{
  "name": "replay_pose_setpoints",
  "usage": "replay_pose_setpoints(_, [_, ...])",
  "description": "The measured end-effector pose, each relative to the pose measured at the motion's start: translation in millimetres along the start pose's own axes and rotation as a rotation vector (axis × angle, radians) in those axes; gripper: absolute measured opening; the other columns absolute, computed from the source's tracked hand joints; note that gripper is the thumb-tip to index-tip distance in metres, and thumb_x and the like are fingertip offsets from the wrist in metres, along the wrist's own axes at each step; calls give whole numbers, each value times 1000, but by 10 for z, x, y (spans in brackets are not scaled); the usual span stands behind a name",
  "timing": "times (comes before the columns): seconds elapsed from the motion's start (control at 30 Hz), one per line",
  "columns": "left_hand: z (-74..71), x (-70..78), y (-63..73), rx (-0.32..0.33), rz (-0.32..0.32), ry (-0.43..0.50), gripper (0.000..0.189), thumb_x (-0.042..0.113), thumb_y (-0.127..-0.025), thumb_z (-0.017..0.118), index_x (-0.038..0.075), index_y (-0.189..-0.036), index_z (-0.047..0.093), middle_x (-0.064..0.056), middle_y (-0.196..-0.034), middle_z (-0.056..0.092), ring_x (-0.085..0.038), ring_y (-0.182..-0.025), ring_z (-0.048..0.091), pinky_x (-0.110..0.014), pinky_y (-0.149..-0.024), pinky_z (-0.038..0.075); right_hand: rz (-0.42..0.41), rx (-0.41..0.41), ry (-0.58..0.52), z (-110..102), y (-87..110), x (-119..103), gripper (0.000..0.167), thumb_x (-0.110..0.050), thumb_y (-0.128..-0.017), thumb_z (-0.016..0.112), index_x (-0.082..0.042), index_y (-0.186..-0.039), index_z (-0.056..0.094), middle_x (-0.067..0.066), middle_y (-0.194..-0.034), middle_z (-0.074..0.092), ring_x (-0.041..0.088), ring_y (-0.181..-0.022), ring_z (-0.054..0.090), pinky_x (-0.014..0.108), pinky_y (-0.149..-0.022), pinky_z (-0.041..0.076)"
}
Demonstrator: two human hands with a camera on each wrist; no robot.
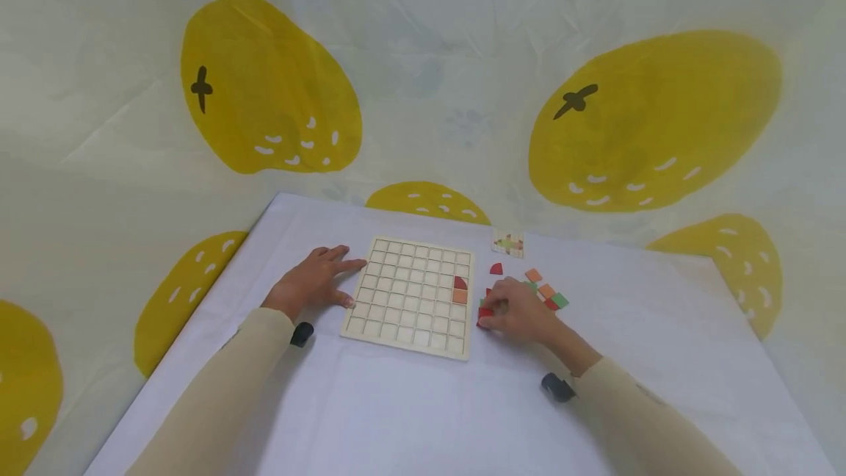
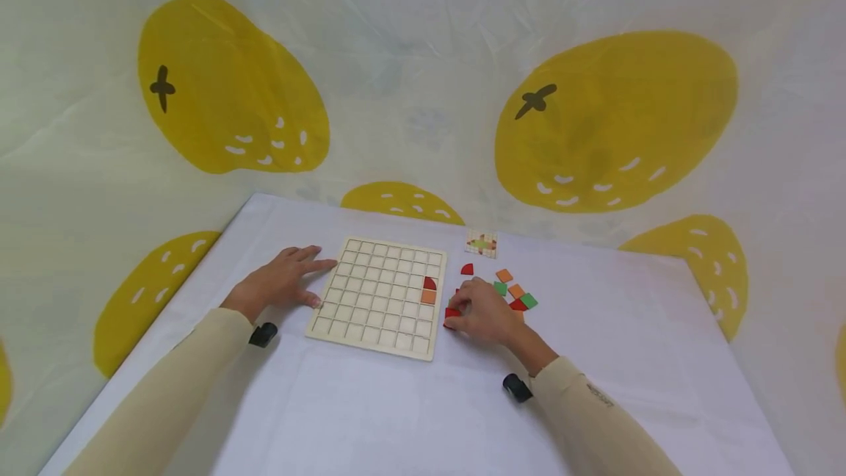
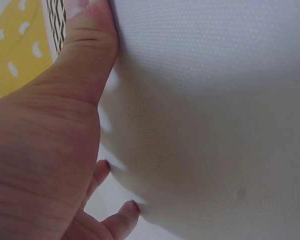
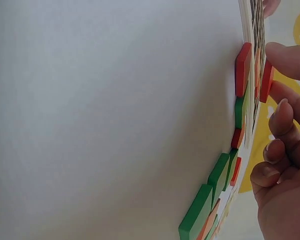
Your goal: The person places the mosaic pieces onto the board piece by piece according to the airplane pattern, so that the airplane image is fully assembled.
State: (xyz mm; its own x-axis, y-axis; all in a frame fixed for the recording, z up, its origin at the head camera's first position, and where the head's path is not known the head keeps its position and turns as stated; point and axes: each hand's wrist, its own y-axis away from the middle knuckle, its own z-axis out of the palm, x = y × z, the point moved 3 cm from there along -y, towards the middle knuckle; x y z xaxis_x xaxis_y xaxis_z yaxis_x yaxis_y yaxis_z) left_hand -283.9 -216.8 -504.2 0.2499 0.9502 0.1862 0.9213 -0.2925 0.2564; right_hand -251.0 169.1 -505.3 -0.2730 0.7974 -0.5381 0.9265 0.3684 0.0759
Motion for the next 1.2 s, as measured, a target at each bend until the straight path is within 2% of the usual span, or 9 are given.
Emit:
replay_pose_setpoints(0.3, [22, -16, -11, 0, 14, 6, 88, 52, -81, 83, 39, -159, 42, -12, -173, 27, -44, -156, 26, -61, -121, 39, 13, -28, 9, 53, -38, -55, 18, -29, -83, 89, -20, -98, 81, -6, -91, 65, 16, -93, 55, 28, -78, 51])
replay_pose_setpoints(0.67, [-25, 0, -19, -12, 4, -19, 89, 54, -82, 81, 39, -160, 40, -12, -174, 25, -44, -157, 25, -61, -122, 38, 3, -28, 18, 66, -72, -107, 22, -30, -82, 90, -21, -101, 82, -8, -92, 68, 15, -94, 56, 29, -82, 51])
replay_pose_setpoints(1.0, [-29, -10, -38, -12, -6, -12, 90, 54, -81, 81, 41, -160, 40, -10, -174, 25, -42, -158, 25, -60, -122, 38, -47, -16, 15, 82, -84, -186, 17, -28, -83, 89, -20, -97, 82, -9, -90, 68, 15, -95, 54, 28, -81, 51])
replay_pose_setpoints(1.2, [-23, -3, -25, -31, -17, -12, 90, 54, -81, 82, 40, -160, 40, -10, -174, 24, -42, -158, 24, -60, -123, 36, -44, -11, -1, 105, -97, -195, 19, -28, -83, 89, -19, -98, 82, -8, -90, 68, 15, -94, 54, 27, -79, 50])
